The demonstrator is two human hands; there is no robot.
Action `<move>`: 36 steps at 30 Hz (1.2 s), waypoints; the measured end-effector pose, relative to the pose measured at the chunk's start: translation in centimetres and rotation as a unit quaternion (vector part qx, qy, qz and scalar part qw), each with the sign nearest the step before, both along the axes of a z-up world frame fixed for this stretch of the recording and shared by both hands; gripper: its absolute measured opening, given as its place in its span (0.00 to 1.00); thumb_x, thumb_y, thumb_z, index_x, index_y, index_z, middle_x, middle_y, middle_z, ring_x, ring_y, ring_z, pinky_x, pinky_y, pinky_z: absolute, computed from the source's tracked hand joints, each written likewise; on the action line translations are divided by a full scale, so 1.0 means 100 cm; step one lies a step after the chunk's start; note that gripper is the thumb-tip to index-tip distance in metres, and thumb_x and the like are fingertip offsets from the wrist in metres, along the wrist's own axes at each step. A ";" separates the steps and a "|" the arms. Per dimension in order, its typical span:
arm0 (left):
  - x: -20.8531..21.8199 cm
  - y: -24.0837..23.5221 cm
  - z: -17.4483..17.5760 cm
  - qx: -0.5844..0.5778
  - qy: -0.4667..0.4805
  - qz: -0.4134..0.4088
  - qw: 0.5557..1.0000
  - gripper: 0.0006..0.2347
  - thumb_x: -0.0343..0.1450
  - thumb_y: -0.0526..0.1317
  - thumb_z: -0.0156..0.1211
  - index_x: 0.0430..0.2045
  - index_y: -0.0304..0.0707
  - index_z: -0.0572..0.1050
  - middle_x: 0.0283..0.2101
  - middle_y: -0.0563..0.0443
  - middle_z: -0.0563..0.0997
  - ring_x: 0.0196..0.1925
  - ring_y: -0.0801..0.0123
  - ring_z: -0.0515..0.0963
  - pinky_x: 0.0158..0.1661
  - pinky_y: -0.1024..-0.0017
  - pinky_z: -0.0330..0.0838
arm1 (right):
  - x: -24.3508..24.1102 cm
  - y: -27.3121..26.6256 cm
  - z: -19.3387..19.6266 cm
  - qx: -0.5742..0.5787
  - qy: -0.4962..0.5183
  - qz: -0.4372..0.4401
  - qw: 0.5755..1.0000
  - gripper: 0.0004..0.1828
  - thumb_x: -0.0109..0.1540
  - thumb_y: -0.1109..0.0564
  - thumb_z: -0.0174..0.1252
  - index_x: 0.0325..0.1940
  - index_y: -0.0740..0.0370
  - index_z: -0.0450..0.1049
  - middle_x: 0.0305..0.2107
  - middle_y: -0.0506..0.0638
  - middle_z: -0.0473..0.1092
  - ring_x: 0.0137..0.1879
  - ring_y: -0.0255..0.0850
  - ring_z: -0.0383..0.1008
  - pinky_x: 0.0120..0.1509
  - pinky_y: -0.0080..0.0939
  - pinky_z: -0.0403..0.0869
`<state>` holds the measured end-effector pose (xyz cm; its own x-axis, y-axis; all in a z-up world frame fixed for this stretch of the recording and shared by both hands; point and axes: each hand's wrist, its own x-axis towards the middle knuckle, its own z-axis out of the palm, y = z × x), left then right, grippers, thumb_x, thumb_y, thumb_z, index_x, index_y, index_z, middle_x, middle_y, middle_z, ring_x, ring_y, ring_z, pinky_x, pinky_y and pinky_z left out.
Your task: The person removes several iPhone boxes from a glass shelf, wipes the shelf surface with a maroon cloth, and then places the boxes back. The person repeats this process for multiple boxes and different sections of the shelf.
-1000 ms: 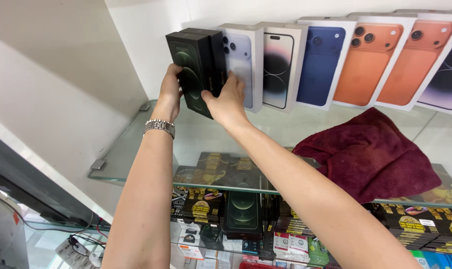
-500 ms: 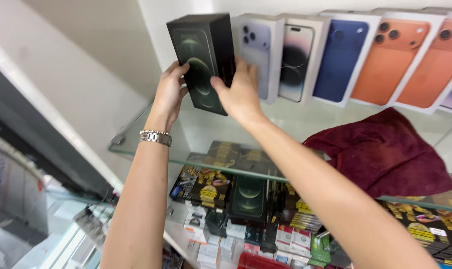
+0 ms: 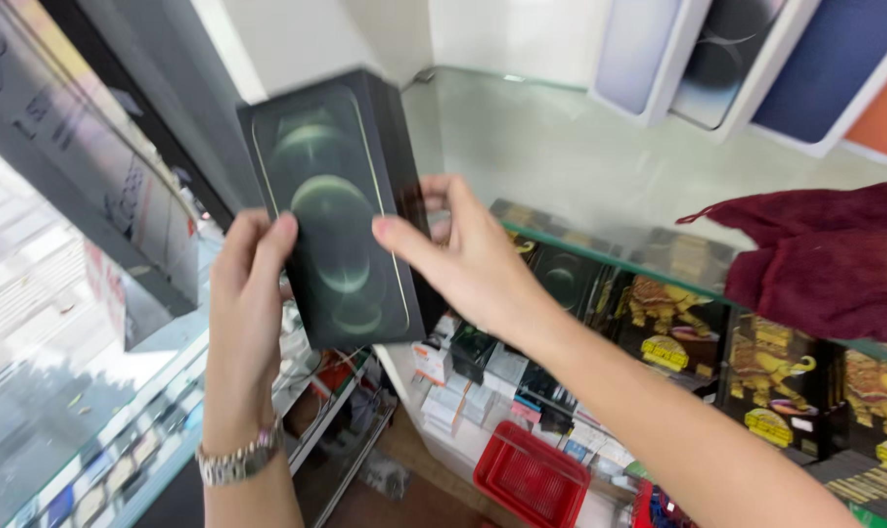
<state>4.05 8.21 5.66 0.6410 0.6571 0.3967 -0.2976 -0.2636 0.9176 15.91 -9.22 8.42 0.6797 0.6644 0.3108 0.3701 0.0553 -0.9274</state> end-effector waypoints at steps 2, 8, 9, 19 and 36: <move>-0.028 -0.002 -0.027 -0.009 0.051 0.022 0.998 0.11 0.76 0.46 0.57 0.37 0.35 0.73 0.31 0.62 0.72 0.31 0.86 0.69 0.28 0.83 0.63 | -0.016 0.002 -0.033 -0.023 0.045 0.023 0.998 0.36 0.60 0.41 0.62 0.63 0.68 0.64 0.48 0.55 0.73 0.46 0.36 0.77 0.47 0.35 0.79; -0.043 -0.016 -0.099 -0.098 0.261 0.028 0.960 0.14 0.72 0.47 0.59 0.40 0.32 0.76 0.24 0.55 0.75 0.24 0.75 0.67 0.24 0.74 0.58 | -0.029 -0.009 -0.130 -0.093 0.247 0.024 0.964 0.36 0.58 0.37 0.60 0.60 0.65 0.67 0.48 0.53 0.75 0.48 0.37 0.76 0.47 0.37 0.74; -0.036 -0.017 -0.109 -0.084 0.282 0.013 0.956 0.16 0.72 0.48 0.60 0.39 0.30 0.76 0.25 0.54 0.77 0.25 0.75 0.68 0.26 0.74 0.60 | -0.024 -0.015 -0.142 -0.100 0.276 0.018 0.956 0.36 0.58 0.36 0.59 0.59 0.65 0.69 0.47 0.54 0.76 0.50 0.36 0.78 0.52 0.35 0.75; 0.139 -0.048 -0.157 -0.109 0.240 -0.265 0.928 0.23 0.69 0.48 0.63 0.52 0.27 0.74 0.39 0.48 0.83 0.37 0.75 0.80 0.36 0.76 0.73 | 0.087 -0.105 -0.184 -0.139 0.249 -0.174 0.942 0.36 0.61 0.30 0.52 0.55 0.63 0.76 0.44 0.50 0.76 0.49 0.36 0.74 0.52 0.38 0.75; 0.254 -0.075 -0.187 -0.001 0.351 -0.272 0.896 0.23 0.72 0.53 0.60 0.50 0.28 0.81 0.34 0.44 0.79 0.30 0.71 0.73 0.32 0.71 0.68 | 0.156 -0.125 -0.199 -0.207 0.261 -0.253 0.909 0.37 0.66 0.31 0.47 0.58 0.65 0.76 0.44 0.51 0.79 0.48 0.39 0.80 0.51 0.41 0.78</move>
